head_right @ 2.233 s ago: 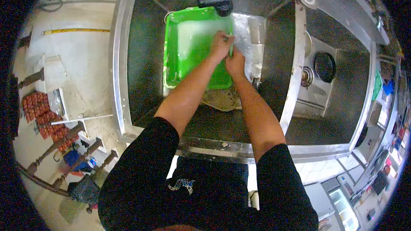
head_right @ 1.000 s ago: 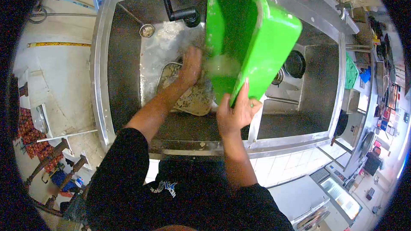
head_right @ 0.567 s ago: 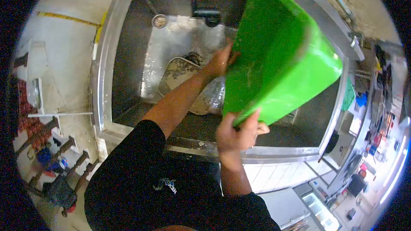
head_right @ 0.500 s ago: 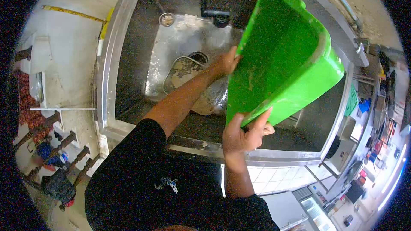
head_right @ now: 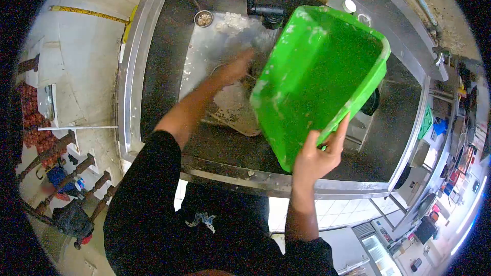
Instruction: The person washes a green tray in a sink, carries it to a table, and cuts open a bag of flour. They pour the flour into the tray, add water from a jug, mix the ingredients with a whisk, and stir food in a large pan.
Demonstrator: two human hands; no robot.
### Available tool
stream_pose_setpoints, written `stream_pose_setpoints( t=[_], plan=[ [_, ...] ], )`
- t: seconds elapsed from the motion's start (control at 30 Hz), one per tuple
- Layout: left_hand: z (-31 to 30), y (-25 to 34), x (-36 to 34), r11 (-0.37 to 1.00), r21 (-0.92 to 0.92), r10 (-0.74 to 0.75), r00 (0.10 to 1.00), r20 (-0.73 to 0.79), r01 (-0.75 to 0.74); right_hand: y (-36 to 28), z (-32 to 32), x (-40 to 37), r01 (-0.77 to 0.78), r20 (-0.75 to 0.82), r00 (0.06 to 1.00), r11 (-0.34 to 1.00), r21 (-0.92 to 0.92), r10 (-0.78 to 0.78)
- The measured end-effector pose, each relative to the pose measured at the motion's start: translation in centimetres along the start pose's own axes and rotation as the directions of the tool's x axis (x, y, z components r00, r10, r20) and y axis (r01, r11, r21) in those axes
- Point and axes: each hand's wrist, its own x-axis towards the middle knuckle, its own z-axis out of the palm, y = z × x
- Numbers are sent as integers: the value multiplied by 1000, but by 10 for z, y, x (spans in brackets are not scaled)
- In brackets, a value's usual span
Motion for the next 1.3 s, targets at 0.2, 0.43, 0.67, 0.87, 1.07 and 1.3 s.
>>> stream_pose_setpoints(
  t=[0.2, 0.43, 0.67, 0.87, 1.07, 1.3],
  plan=[
    [-65, -29, 56, 807, 367, -381, 882, -276, 463, 0, 7, -5, -289, 273, 934, 936, 202, 229],
    [-20, -60, 112, 647, 535, -420, 839, -346, 544, 13, 31, -30, -471, 258, 871, 860, 196, 419],
    [-35, -99, 91, 505, 848, 239, 917, -318, 162, 48, 53, -42, -476, 241, 874, 846, 241, 422],
    [-46, -95, 82, 603, 785, -4, 985, -175, 142, 68, 76, -17, -506, 287, 861, 759, 410, 419],
    [-63, -110, 61, 740, 619, -121, 958, -261, 262, 75, 79, -5, -552, 327, 832, 609, 569, 449],
    [-145, -48, 60, 765, 417, -93, 724, -683, 491, 72, 79, -10, -569, 320, 822, 682, 460, 471]
  ],
)
